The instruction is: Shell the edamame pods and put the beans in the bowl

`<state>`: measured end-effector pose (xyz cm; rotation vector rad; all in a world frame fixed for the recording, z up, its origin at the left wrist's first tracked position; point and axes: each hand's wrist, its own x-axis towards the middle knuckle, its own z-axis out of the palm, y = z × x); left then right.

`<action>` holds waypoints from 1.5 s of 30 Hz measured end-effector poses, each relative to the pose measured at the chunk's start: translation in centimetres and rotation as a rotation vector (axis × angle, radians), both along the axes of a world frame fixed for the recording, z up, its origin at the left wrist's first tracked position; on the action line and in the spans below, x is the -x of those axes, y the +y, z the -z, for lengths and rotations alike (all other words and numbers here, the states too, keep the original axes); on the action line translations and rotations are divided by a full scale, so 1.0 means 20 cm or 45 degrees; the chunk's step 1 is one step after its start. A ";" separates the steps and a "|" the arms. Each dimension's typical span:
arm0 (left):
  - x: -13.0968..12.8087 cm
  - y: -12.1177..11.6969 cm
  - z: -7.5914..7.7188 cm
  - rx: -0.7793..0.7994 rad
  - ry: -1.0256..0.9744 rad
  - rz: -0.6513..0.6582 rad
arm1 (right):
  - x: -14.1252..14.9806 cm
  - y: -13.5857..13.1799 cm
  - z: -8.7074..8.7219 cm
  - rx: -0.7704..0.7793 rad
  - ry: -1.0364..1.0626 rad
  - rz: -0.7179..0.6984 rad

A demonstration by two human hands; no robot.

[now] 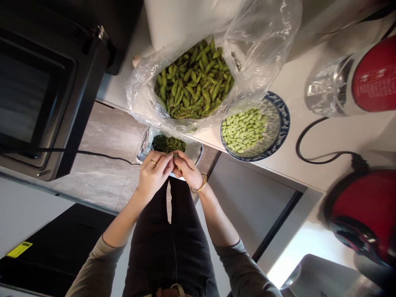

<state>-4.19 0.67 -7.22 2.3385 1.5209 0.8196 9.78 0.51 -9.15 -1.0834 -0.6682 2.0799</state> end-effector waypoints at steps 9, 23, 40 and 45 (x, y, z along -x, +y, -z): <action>0.03 0.06 -0.03 0.048 -0.020 -0.010 | -0.04 0.02 -0.01 0.201 0.185 0.057; -0.23 0.62 0.09 0.123 -0.090 -0.297 | -0.08 0.07 -0.05 0.410 0.350 0.543; -0.18 0.65 0.14 0.100 -0.085 -0.371 | -0.06 0.07 -0.07 0.408 0.349 0.456; -0.20 0.67 0.16 0.122 -0.153 -0.387 | -0.05 0.07 -0.06 0.391 0.331 0.429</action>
